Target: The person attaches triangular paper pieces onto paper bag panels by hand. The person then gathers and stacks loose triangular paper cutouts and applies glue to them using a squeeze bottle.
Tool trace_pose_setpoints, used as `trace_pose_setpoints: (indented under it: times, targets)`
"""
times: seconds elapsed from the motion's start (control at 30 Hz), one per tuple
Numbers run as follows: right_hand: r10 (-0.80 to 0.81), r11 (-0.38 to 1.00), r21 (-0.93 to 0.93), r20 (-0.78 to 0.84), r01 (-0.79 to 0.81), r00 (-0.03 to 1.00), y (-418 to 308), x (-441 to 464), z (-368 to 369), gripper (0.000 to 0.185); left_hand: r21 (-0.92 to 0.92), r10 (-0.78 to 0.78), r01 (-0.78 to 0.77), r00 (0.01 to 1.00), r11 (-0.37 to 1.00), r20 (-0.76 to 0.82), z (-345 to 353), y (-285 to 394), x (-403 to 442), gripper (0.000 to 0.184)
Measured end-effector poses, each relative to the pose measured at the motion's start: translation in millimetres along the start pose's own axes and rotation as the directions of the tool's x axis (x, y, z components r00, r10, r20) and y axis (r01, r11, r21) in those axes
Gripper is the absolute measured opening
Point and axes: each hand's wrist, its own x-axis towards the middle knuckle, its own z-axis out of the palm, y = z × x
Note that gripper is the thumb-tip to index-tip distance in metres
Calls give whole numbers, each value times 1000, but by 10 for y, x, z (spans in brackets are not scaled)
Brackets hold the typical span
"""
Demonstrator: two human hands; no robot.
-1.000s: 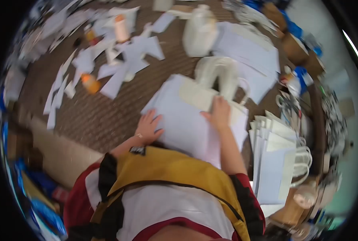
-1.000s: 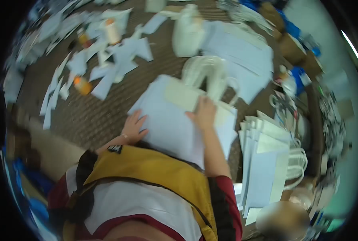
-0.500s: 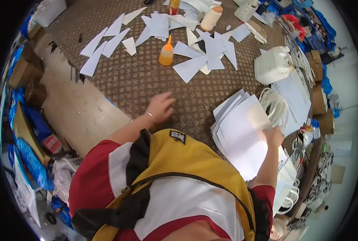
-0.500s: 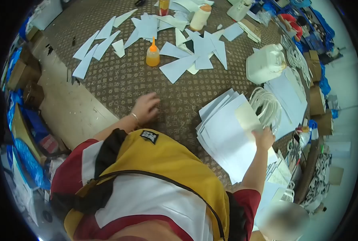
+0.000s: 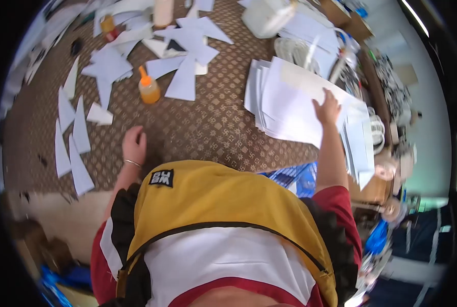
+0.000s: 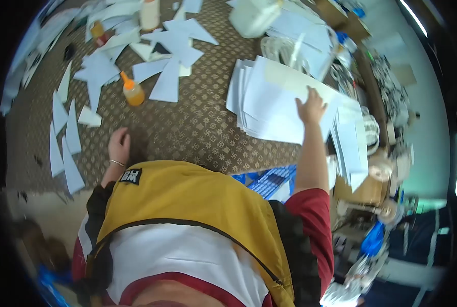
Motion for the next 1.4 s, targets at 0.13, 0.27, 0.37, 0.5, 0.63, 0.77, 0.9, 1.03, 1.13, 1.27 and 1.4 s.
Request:
trace_pose_setpoints:
  times: [0.13,0.27,0.37,0.5,0.63,0.77,0.9,1.03,1.13,1.27,1.4]
  targets:
    - [262,858,450,29,-246,965,542,-832,1048,68,-373,-92,188,961,908,261,685,600,224,30]
    - [569,173,628,565,-758,598,369,-1869,1152,55,-516,-137,451,833,729,536,1365,948,453,42]
    - [473,-252,581,771,-774,425,460,-1950,1257,57,-475,-186,609,718,635,671,1683,1379,794,50]
    - [357,-488,524,850,-699,388,679,-1775,1387,63,-384,-274,775,564,502,779,2121,1849,1153,59]
    - [324,-610,486,874,-625,363,876,-1194,1565,66,-414,-215,852,492,321,844,2721,2150,1463,63]
    - [350,-643,545,834,-538,427,794,-973,1696,58,-345,-127,909,380,235,916,2989,2379,1815,60]
    - [390,-601,576,816,-553,427,771,-819,1626,50,-180,-265,889,310,422,913,2907,2677,1989,50]
    - [345,-584,589,803,-558,486,789,-717,1750,52,-247,-208,841,384,481,900,3016,2797,2083,44]
    - [311,-571,591,798,-570,516,747,-535,1807,53,-380,-149,816,482,436,864,3073,2659,2090,41]
    - [311,-552,613,780,-565,543,611,-222,1903,55,-365,-146,821,466,439,873,3181,2550,2437,41]
    - [328,-486,638,767,-597,552,395,52,2019,57,-364,-147,805,478,468,866,3246,2298,2761,42]
